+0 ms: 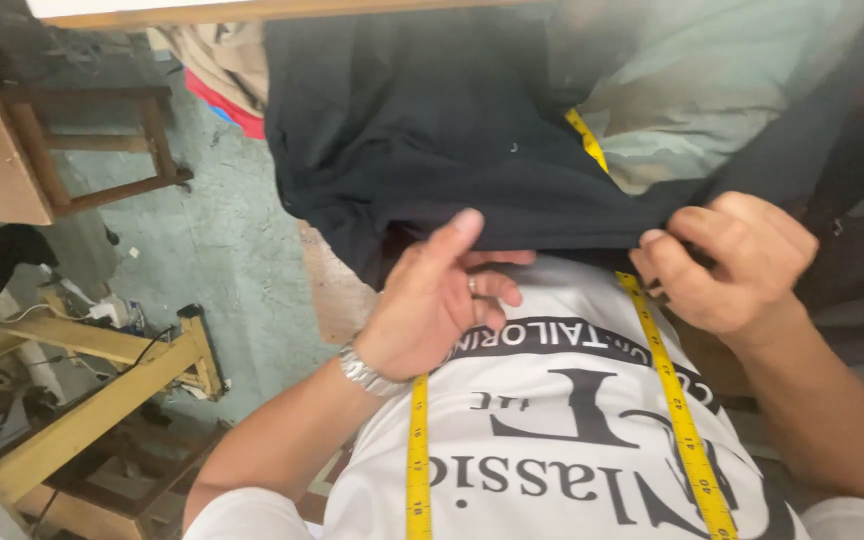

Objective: Trimming loose threads from a black garment using snips and inspecting the seams for quality control.

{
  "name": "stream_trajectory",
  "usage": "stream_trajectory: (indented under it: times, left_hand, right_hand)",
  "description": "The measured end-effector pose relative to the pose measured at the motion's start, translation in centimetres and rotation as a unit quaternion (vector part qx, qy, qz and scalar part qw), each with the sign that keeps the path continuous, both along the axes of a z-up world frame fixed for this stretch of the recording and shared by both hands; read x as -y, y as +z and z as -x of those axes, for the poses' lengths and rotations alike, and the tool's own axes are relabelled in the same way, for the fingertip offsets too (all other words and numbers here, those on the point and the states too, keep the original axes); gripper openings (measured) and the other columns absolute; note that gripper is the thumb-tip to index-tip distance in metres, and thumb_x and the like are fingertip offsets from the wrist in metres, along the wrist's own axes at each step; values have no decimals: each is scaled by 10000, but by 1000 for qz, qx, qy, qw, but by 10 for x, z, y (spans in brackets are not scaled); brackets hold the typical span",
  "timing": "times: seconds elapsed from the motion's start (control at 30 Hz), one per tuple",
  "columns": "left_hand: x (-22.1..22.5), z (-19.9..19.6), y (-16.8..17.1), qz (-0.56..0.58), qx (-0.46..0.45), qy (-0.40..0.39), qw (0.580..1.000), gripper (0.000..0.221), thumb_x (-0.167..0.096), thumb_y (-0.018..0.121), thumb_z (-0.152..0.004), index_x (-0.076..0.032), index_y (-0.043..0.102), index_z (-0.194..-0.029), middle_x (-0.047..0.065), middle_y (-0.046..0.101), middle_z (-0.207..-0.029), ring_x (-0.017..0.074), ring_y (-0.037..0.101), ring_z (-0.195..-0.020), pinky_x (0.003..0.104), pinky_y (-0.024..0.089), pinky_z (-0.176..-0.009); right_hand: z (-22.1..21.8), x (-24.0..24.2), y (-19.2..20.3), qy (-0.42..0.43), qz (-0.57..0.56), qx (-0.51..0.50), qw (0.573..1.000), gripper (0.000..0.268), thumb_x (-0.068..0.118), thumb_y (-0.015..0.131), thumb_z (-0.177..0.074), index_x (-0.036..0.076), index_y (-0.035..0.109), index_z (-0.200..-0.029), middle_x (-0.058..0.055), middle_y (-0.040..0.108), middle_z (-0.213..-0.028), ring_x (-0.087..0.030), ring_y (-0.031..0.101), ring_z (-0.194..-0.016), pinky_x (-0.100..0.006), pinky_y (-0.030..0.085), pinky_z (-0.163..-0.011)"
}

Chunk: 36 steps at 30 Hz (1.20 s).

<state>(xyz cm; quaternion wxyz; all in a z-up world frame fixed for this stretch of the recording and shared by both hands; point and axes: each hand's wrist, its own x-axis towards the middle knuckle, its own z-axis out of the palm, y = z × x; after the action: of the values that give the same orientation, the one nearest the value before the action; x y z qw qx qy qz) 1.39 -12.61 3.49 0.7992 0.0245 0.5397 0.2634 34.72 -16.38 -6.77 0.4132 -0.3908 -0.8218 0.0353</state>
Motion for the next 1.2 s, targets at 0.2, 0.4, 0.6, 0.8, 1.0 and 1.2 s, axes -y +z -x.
stream_trajectory:
  times: [0.2,0.4,0.6,0.8,1.0,1.2]
  left_hand:
    - [-11,-2,34,-239,-121,-68,961,553,-353,746,-1197,153,908,-1043,363,945,-1166,398,946,-1137,361,796,-906]
    - [-35,-4,30,-398,-285,-81,868,364,-358,876,-1119,-42,956,-959,77,967,-990,123,906,-981,310,750,-994]
    - [-71,-32,-10,-327,-164,-168,915,553,-578,724,-1131,-102,988,-1233,64,980,-1375,94,889,-1232,286,656,-1248]
    - [-63,-32,-34,-324,-109,-77,936,388,-348,806,-1182,-1,928,-1307,154,936,-1388,253,917,-1279,390,752,-1250]
    - [-57,-23,-25,-296,-165,-142,930,467,-442,713,-1199,-47,945,-1110,161,976,-1330,120,866,-1269,308,685,-1190]
    - [-48,-13,-40,-316,-129,-123,932,509,-396,690,-1242,-181,574,-796,-167,388,-861,63,367,-838,319,378,-763]
  right_hand:
    - [0,-28,32,-30,19,45,998,173,-156,907,-1229,-4,845,-1173,-229,796,-1114,-402,614,-762,-532,528,-695]
    - [-25,-51,62,-54,-70,-3,996,167,-323,860,-1298,-158,851,-1318,-419,743,-1261,-558,667,-916,-705,560,-798]
    - [-42,-86,-9,-211,-5,144,967,301,-137,956,-1131,54,982,-1363,-188,847,-1376,-333,853,-1088,-423,604,-774]
    - [19,-41,78,-167,233,-115,951,184,-145,670,-1330,-141,812,-1447,-305,716,-1331,-389,646,-1189,-458,513,-882]
    - [89,-58,106,-107,420,-217,875,185,95,728,-1260,-44,831,-1325,-117,853,-1116,-122,702,-784,-274,557,-746]
    - [114,-64,92,-108,414,-185,885,172,139,697,-1299,0,797,-1289,11,721,-841,-121,544,-660,-303,486,-679]
